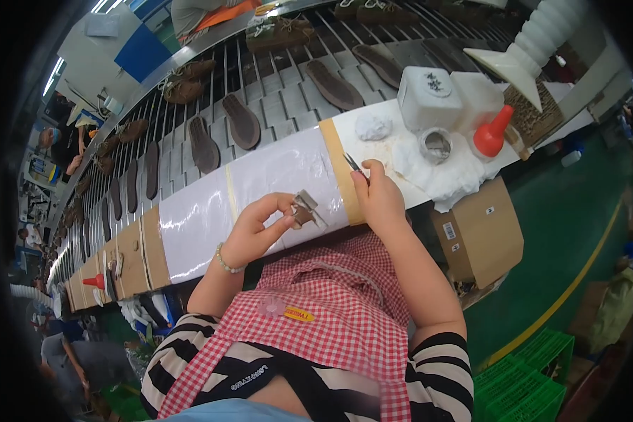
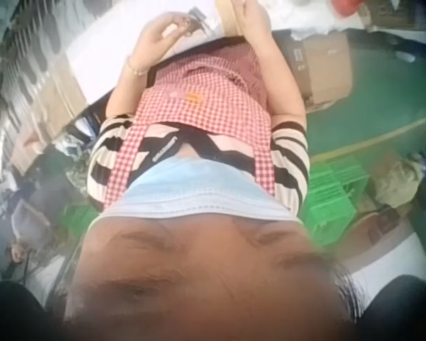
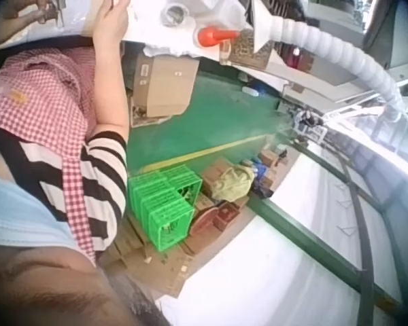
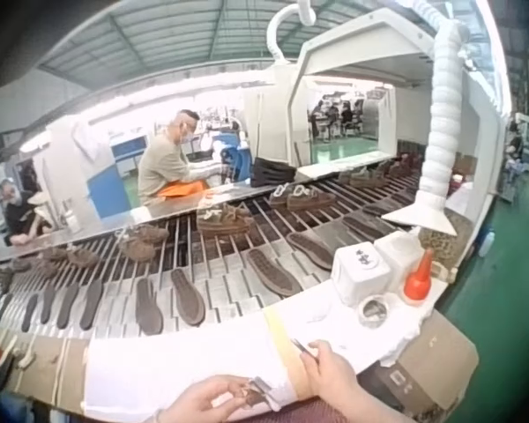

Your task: Apply glue or primer to the edges of shoe soles before assembly using a small brush.

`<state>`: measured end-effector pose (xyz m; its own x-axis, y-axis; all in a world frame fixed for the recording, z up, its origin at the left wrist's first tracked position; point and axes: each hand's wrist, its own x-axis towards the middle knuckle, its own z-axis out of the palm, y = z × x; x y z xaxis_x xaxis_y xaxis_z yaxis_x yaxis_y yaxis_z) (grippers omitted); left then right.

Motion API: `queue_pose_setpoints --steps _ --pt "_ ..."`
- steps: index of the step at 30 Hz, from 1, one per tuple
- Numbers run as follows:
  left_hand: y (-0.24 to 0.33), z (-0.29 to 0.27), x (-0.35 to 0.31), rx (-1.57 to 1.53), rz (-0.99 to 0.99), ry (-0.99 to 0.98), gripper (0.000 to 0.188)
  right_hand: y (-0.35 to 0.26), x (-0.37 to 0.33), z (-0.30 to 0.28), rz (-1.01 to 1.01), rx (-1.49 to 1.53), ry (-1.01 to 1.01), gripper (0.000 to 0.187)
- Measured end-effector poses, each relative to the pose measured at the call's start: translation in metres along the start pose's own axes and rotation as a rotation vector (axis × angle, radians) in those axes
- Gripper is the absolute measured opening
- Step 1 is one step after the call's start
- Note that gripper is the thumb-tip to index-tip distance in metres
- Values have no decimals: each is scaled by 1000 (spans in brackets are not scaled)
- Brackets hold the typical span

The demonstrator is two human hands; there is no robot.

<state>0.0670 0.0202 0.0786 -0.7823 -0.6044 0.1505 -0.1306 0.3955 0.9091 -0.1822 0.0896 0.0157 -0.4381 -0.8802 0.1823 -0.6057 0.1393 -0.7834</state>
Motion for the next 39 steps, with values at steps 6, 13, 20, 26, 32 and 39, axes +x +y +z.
queue_pose_setpoints --steps 6,13,20,26,32,39 --pt "-5 -2 -5 -47 -13 36 6 18 72 6 -50 -353 215 38" --pt "-5 -8 -9 -75 0 72 5 30 95 7 -46 -856 -226 54" --pt "-12 -17 -15 -80 25 125 5 43 115 -17 44 -449 -146 35" --pt "-22 -22 -19 -130 36 166 6 29 98 -17 128 -403 -7 33" --pt "-26 -19 -8 -393 18 184 13 4 88 10 -11 -645 -77 38" --pt "-19 -19 -13 -508 -2 276 16 39 102 27 26 -781 -98 34"
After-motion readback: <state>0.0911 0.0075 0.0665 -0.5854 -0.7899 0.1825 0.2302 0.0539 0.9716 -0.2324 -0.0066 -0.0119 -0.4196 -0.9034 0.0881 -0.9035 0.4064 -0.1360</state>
